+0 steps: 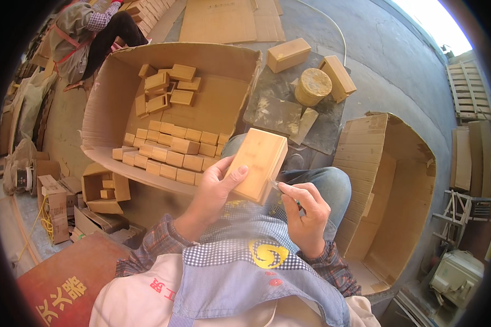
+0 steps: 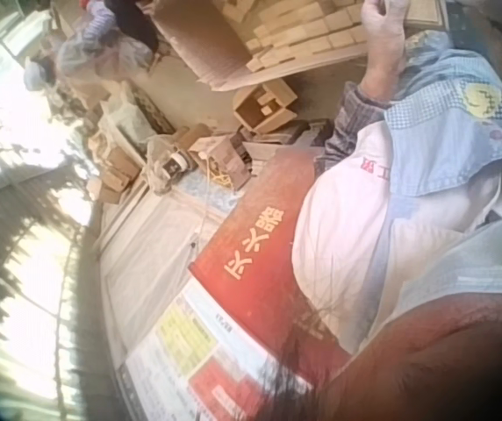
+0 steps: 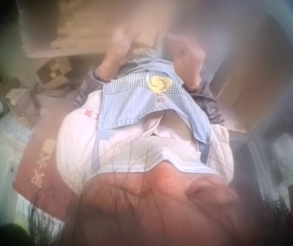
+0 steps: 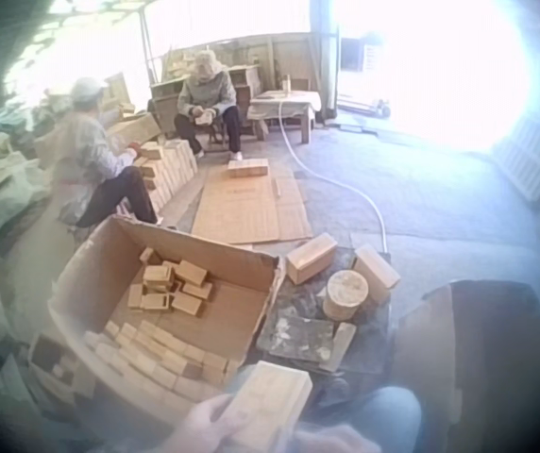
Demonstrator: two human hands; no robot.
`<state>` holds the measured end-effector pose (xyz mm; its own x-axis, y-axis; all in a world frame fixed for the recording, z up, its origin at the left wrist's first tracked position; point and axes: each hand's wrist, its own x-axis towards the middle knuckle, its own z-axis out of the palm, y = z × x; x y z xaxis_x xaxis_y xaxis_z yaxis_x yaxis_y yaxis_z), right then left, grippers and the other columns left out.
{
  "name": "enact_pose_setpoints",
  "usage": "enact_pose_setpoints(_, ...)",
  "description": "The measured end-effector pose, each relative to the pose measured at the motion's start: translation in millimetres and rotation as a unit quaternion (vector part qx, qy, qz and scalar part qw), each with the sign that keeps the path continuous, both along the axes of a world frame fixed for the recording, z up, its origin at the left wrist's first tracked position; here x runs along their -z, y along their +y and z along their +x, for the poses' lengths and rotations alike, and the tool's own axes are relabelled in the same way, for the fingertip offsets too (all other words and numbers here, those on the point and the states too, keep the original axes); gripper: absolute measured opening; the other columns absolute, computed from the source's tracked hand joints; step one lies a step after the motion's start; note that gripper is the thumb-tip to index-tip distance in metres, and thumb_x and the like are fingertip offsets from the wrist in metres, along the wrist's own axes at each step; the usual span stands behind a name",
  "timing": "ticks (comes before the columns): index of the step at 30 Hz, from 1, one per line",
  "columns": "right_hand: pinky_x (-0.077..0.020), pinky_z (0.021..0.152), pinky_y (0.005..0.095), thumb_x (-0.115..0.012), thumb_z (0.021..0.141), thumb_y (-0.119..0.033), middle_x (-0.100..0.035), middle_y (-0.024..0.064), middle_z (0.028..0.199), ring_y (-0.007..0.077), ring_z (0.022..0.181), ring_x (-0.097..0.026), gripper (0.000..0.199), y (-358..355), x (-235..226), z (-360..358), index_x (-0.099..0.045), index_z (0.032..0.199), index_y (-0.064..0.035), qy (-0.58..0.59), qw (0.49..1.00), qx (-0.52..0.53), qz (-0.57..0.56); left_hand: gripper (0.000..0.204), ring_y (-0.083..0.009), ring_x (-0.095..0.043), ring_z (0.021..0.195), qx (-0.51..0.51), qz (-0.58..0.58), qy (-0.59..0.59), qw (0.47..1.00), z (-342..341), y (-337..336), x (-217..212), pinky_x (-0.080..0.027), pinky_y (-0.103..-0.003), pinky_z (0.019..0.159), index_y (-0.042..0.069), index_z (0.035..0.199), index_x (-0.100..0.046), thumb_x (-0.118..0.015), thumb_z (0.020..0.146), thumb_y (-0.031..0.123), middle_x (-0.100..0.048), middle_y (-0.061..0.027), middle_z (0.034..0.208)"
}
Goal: The person picks up small wooden blocks from a large cardboard box, applies glue to the edges using a brush, and assembles them into small rectangular boxes. The finished boxes are placed into another cardboard box nearby.
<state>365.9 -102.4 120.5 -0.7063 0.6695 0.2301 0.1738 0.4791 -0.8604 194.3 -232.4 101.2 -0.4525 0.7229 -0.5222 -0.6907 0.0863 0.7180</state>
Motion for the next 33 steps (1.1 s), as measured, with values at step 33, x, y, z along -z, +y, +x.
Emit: enact_pose_setpoints(33, -0.0539, 0.06, 0.0318, -0.078, 0.086, 0.0, -0.069, 0.0092, 0.082, 0.0235, 0.069, -0.07, 0.019, 19.1, -6.8, 8.8, -0.079, 0.104, -0.0055, -0.023, 0.998, -0.055, 0.037, 0.06, -0.0128, -0.067, 0.113, 0.031, -0.011, 0.012, 0.999, 0.7, 1.0, -4.7, -0.056, -0.027, 0.096, -0.009, 0.148, -0.05, -0.072, 0.103, 0.023, -0.068, -0.0121, 0.132)
